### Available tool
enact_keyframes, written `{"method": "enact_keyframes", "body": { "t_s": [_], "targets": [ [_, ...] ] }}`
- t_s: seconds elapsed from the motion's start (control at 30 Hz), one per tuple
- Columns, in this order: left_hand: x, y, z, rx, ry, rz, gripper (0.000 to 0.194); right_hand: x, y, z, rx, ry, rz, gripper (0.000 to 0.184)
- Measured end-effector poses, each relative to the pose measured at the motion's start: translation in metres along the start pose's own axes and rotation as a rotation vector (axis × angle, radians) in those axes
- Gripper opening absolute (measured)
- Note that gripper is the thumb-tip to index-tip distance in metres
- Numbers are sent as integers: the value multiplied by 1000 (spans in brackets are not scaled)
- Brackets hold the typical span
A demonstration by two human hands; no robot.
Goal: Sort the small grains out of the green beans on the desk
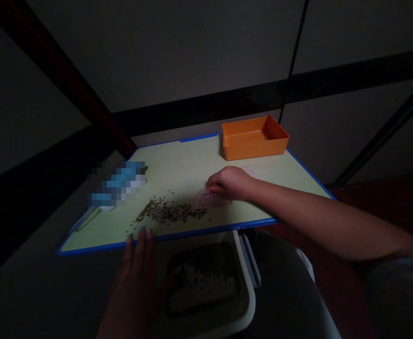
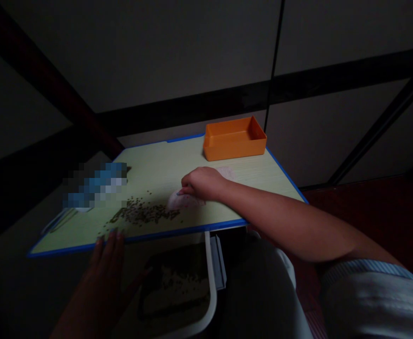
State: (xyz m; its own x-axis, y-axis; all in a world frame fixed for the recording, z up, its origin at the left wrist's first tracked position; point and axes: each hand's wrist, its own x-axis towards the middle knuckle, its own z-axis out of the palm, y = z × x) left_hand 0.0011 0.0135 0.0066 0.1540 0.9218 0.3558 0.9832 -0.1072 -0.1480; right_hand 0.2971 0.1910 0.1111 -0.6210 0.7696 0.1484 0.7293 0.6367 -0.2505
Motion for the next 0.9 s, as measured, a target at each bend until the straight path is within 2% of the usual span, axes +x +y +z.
{"method": "enact_keyframes", "body": {
  "t_s": [0.23, 0.5, 0.9],
  "targets": [
    [0, -6, -5, 0, -127, -24, 95, -4, 6, -11, 37, -66, -42, 21],
    [0, -6, -3, 6, -123, -13, 96, -10, 13, -27, 90, -122, -41, 19],
    [0, -5, -6, 8, -123, -7, 97, -13, 15, -34, 174, -191, -7, 16]
  ]
}}
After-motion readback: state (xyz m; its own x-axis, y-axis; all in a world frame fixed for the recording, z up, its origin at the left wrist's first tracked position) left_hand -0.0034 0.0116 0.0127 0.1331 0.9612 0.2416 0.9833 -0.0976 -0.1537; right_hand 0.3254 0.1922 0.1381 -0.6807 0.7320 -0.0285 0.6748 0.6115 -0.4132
